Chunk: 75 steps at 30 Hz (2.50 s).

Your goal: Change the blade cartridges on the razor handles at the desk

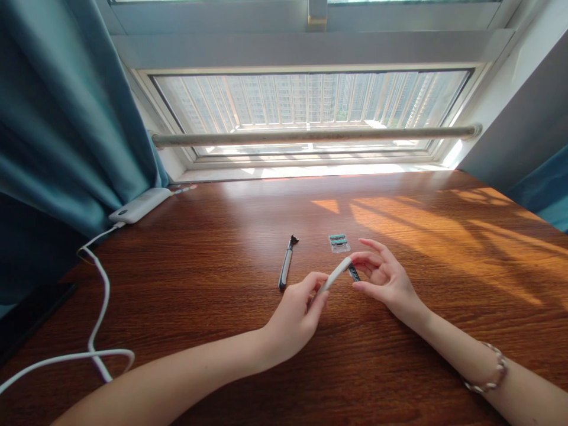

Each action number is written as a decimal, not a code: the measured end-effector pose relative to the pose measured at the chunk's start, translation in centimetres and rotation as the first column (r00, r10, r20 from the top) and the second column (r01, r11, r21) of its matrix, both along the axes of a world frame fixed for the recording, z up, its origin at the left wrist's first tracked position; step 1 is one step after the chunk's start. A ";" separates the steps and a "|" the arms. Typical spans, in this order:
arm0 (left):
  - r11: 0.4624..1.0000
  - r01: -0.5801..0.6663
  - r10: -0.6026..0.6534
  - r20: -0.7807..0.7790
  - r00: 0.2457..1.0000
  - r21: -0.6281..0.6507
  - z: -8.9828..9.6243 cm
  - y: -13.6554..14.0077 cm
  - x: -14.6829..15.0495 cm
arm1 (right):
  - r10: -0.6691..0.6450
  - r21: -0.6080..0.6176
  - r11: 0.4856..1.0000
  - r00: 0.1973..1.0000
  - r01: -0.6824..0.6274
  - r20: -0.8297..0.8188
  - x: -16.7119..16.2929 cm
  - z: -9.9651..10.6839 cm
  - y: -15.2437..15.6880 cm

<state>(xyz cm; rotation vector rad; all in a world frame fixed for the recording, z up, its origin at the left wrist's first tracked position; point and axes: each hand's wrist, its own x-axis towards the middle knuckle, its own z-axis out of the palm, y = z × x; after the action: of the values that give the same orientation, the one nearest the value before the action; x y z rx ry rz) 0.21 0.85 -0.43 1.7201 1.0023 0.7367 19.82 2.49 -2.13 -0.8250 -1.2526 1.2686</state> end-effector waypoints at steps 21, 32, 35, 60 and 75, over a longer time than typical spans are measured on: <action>0.971 0.123 -0.066 -0.261 0.963 0.206 0.8 0.2 0.0 | -0.092 -0.009 0.996 0.995 0.092 -0.038 1.1 -0.3 1.3; 0.954 0.120 0.075 -0.604 0.793 0.276 0.4 -0.3 0.1 | -0.115 0.016 0.993 0.991 0.116 -0.063 1.0 -0.6 1.5; 0.942 0.133 0.107 -0.650 0.753 0.309 0.2 -0.1 0.3 | -0.119 0.046 0.992 0.992 0.121 -0.042 1.1 -0.9 1.6; 0.840 0.397 0.103 -0.826 0.553 0.370 -0.3 0.6 2.1 | -0.204 -0.191 0.969 0.945 0.157 -0.257 1.9 -0.6 1.9; 0.732 0.597 -0.306 -0.624 0.719 0.328 1.1 13.5 3.6 | -0.294 -0.301 0.921 0.949 0.248 -0.117 2.3 -0.9 2.0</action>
<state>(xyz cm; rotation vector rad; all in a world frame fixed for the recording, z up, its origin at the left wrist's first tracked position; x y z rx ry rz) 3.78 14.35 0.70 2.6285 0.6708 0.1639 22.13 4.45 -3.08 -1.0409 -0.8042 1.2734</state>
